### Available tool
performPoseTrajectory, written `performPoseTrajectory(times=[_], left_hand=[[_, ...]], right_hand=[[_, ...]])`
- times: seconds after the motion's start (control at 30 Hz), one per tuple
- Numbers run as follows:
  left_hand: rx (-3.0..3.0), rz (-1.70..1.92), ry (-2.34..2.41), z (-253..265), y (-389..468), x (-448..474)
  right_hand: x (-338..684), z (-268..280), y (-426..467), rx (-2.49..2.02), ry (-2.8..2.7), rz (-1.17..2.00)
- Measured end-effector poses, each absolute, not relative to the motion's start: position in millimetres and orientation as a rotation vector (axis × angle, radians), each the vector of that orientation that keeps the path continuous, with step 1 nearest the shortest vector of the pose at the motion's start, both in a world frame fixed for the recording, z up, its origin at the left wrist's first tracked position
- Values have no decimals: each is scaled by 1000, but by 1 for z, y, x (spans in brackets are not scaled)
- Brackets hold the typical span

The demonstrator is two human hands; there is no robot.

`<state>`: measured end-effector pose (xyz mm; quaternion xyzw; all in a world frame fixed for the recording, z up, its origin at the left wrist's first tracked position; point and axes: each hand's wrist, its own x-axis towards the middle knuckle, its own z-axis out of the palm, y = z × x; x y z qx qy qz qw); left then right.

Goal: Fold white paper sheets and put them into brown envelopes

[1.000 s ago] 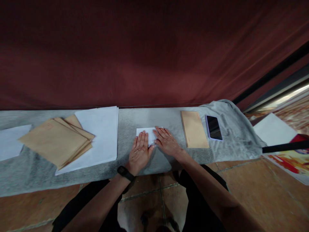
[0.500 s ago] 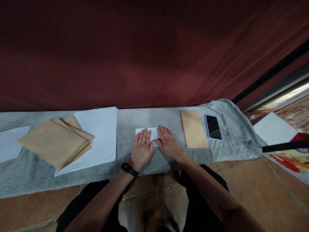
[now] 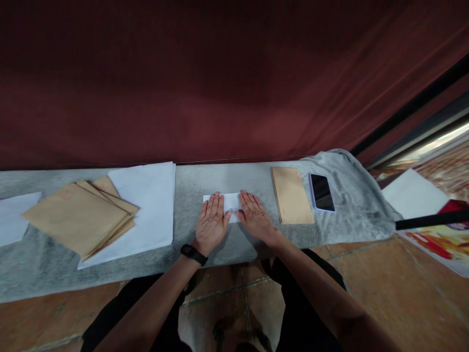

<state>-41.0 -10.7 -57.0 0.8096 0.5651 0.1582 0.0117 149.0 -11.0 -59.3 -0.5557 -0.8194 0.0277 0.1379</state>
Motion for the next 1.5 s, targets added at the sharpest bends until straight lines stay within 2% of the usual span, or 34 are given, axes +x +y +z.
performPoseTrajectory(times=[0.57,0.87,1.5], left_hand=[[2430,472,1930,-52,-15,-56],[2452,481,1946,-54,-15,-56],[2437,454,2007,-54,-13,-66]], right_hand=[[158,-59,-19,-1665,-2315,42],[136,-60,-39,-1439,-2433,126],[150,-65,-38,-1606,-2335,15]])
